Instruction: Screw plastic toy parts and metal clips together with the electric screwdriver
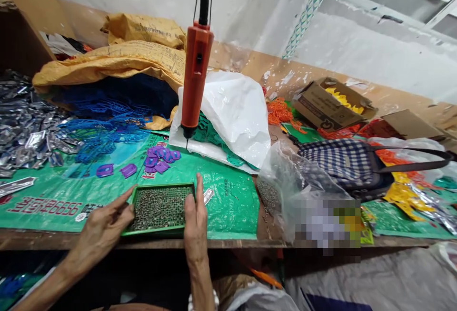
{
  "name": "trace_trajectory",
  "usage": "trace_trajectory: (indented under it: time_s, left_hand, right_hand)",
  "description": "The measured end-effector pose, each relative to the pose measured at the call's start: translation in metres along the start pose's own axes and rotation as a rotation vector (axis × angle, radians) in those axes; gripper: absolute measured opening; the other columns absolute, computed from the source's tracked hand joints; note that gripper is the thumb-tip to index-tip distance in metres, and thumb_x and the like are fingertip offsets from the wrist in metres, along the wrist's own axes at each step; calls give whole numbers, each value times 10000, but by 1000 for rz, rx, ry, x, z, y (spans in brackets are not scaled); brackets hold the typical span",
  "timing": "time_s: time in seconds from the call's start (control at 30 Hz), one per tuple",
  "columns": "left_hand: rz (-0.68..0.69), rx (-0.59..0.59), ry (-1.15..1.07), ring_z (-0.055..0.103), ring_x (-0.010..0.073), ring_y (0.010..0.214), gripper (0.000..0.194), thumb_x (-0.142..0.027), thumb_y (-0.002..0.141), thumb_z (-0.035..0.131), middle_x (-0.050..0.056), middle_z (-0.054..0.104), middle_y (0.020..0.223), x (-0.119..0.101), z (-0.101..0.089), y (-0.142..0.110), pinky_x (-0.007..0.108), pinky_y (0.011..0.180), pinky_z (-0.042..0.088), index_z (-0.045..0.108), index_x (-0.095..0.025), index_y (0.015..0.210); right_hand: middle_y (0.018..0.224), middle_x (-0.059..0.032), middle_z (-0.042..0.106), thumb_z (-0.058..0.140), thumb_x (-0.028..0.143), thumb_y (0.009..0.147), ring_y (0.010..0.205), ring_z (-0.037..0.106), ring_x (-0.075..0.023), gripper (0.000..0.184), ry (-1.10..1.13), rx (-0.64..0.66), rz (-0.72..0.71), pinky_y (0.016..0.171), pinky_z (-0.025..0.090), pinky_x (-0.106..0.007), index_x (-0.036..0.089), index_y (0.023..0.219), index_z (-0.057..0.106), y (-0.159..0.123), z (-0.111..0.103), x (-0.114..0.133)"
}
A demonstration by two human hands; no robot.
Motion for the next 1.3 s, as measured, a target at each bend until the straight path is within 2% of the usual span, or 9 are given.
trace_trajectory:
  time_s: [0.17, 0.3, 0.43, 0.57, 0.7, 0.87, 1.0, 1.13, 1.3]
  left_hand:
    - [-3, -91, 39, 248, 103, 472, 740, -559, 740, 526, -91, 279, 539, 5, -2, 1, 232, 439, 213, 720, 7, 1176]
    - [40, -20, 31, 251, 99, 467, 732, -552, 754, 518, -91, 301, 539, 5, -2, 3, 225, 453, 265, 715, 1, 1192]
    - [-3, -125, 55, 292, 101, 460, 752, -575, 716, 516, -79, 351, 533, 5, -6, 7, 220, 436, 260, 727, 3, 1148]
    - [26, -60, 46, 289, 96, 471, 765, -581, 720, 522, -76, 358, 547, 8, -2, 7, 221, 466, 301, 726, 4, 1169]
    - [-13, -97, 38, 291, 104, 469, 868, -588, 716, 531, -77, 364, 551, 16, -5, 8, 221, 436, 268, 649, 68, 1271]
    - [51, -65, 61, 280, 88, 462, 737, -559, 750, 515, -71, 375, 550, 15, 2, 7, 215, 465, 300, 726, 13, 1163]
    - [71, -113, 63, 284, 90, 454, 701, -548, 776, 518, -78, 357, 537, 11, 5, 6, 210, 459, 294, 728, -14, 1178]
    - [82, -30, 29, 251, 90, 466, 661, -521, 802, 517, -84, 326, 545, 10, 7, 4, 209, 460, 292, 728, -33, 1194]
    - [28, -93, 9, 270, 91, 467, 693, -533, 771, 540, -70, 368, 555, 14, 5, 3, 210, 446, 278, 722, -9, 1188]
  right_hand:
    - [1688, 30, 290, 454, 599, 1005, 1590, 187, -219, 619, 28, -78, -39, 1309, 137, -466, 345, 1565, 382, 1, 1, 0]
    - [1657, 1, 366, 451, 611, 1002, 1570, 260, -226, 612, 50, -16, -17, 1303, 149, -482, 330, 1544, 429, 3, 5, -4]
    - [1671, 0, 330, 443, 645, 987, 1573, 251, -233, 648, 89, -119, 11, 1287, 203, -505, 337, 1556, 402, 3, 8, -5]
    - [1646, -12, 385, 472, 615, 992, 1566, 274, -225, 629, 33, -38, 4, 1302, 165, -466, 292, 1531, 459, 2, 15, -3]
    - [1657, 23, 365, 409, 606, 1018, 1565, 277, -208, 588, 93, -124, 8, 1298, 182, -477, 340, 1543, 427, 2, 10, -5]
    - [1622, -8, 432, 460, 606, 1001, 1550, 313, -209, 597, 58, -45, 31, 1301, 187, -440, 283, 1501, 506, 4, 16, -6]
    - [1638, 4, 402, 434, 620, 1003, 1557, 297, -210, 610, 67, -115, 39, 1300, 179, -448, 301, 1522, 472, 6, 14, -4]
    - [1612, -24, 445, 447, 612, 1002, 1549, 318, -221, 601, 33, -60, 31, 1298, 185, -444, 269, 1490, 526, 6, 13, 1]
    - [1647, -7, 383, 422, 611, 1012, 1562, 285, -214, 603, 26, -120, 19, 1296, 179, -454, 292, 1521, 476, 5, 9, 3]
Point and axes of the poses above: each hand's wrist, its own y-axis towards the middle knuckle, its own z-axis out of the palm, x = y × z, the point moved 2 cm from there along y, towards the middle knuckle
